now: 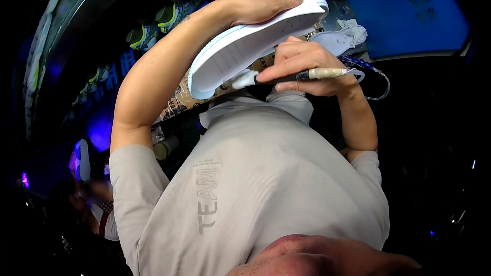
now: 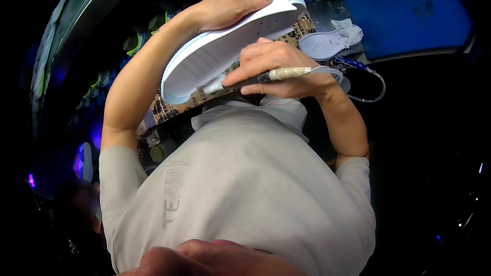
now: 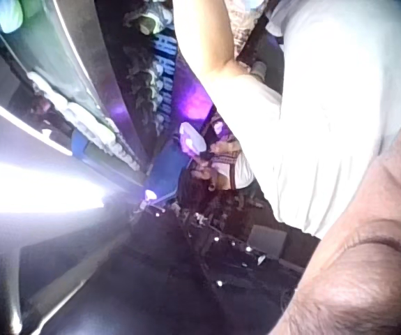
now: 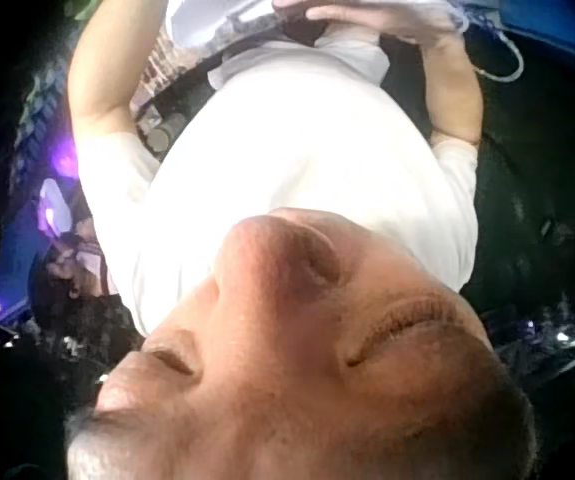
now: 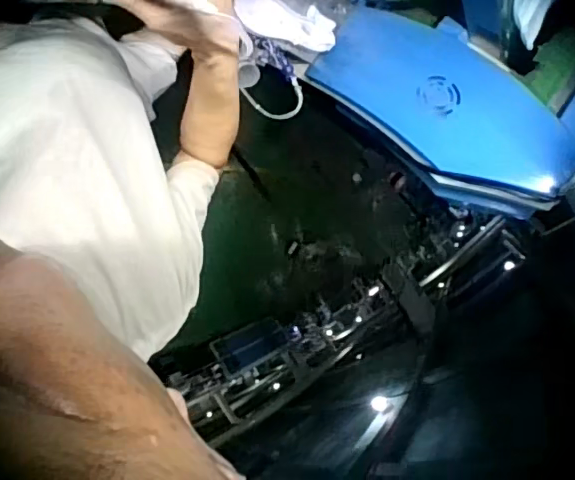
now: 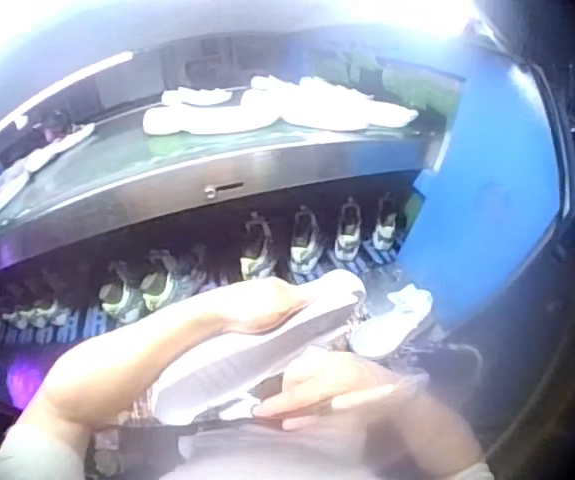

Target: The person repeatedly picks up white slipper soles from a conveyor belt and applies a dark substance to the insole using a small brush. The person works one at a time, rotating each sole to cover the surface, then places the treated sole back on the belt.

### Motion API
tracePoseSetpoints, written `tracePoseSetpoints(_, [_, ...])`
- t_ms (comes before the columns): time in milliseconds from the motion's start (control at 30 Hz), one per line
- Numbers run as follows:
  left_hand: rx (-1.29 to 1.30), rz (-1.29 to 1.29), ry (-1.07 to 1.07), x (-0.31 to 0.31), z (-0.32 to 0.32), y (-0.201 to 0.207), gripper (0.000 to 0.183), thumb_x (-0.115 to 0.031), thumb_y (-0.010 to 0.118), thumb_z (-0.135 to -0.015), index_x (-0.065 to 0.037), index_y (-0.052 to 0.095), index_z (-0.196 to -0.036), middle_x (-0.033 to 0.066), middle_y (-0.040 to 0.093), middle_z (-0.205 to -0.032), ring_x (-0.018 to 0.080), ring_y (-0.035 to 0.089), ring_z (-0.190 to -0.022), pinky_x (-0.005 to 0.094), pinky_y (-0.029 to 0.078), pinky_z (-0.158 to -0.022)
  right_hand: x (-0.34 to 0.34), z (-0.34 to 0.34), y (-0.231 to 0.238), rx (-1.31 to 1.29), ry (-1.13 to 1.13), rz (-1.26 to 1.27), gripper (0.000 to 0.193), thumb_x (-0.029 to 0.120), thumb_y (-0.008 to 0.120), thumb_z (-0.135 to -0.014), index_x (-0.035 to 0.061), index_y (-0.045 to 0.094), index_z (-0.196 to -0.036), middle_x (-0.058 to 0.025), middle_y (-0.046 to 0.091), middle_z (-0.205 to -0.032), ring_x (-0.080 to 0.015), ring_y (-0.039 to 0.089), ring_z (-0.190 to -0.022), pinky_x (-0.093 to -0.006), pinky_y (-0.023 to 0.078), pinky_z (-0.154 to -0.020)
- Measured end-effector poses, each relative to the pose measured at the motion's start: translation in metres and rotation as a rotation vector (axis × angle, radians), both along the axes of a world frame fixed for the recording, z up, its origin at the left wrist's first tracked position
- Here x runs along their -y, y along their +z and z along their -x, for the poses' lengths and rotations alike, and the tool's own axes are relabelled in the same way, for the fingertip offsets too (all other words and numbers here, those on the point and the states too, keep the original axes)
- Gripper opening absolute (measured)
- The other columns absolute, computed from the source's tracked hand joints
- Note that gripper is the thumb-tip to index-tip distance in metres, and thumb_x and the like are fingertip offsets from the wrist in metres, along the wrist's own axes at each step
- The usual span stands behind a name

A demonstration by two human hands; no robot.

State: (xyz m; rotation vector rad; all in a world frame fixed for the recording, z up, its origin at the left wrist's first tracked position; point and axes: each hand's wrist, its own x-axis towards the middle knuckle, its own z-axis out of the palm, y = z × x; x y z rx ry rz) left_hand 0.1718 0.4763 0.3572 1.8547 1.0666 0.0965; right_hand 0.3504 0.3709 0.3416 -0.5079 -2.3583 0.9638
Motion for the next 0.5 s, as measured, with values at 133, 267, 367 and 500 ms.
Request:
tracePoseSetpoints(133, [-0.07, 0.019, -0.07, 0.008, 0.014, -0.003, 0.074, -0.07, 0.038, -0.097, -0.009, 0.071, -0.123, 0.0208, 0.069, -0.118, 0.0314, 0.067, -0.108, 0.0375, 0.05, -0.094, 0.001, 0.017, -0.009, 0.084, -0.07, -0.122, 0.029, 0.017, 0.078, -0.081, 0.0175, 0.076, -0.11, 0.0002, 0.065, -0.081, -0.0182, 0.059, -0.076, -0.0325, 0.044, -0.074])
tracePoseSetpoints(267, [-0.116, 0.028, -0.117, 0.011, 0.032, -0.005, 0.071, -0.068, 0.037, -0.099, -0.01, 0.069, -0.126, 0.0198, 0.068, -0.12, 0.0316, 0.067, -0.109, 0.0378, 0.05, -0.095, 0.003, 0.015, -0.006, 0.043, -0.112, -0.06, 0.033, 0.015, 0.08, -0.078, 0.0136, 0.076, -0.111, 0.0004, 0.064, -0.079, -0.0163, 0.057, -0.074, -0.0314, 0.04, -0.07])
tracePoseSetpoints(367, [-0.14, -0.008, -0.175, 0.007, 0.046, -0.013, 0.073, -0.068, 0.034, -0.099, -0.01, 0.069, -0.126, 0.0202, 0.068, -0.12, 0.0325, 0.066, -0.108, 0.0385, 0.05, -0.094, 0.002, 0.021, -0.009, 0.153, -0.091, -0.122, 0.033, 0.015, 0.08, -0.078, 0.014, 0.077, -0.11, -0.0002, 0.065, -0.079, -0.0159, 0.057, -0.073, -0.0314, 0.04, -0.068])
tracePoseSetpoints(500, [-0.12, 0.004, -0.168, 0.004, 0.067, -0.025, 0.075, -0.07, 0.032, -0.099, -0.011, 0.07, -0.125, 0.0211, 0.068, -0.119, 0.0347, 0.067, -0.106, 0.0406, 0.051, -0.092, -0.002, 0.022, -0.005, 0.124, -0.095, -0.016, 0.035, 0.013, 0.08, -0.077, 0.0143, 0.076, -0.111, -0.0004, 0.063, -0.078, -0.0167, 0.057, -0.074, -0.032, 0.044, -0.072])
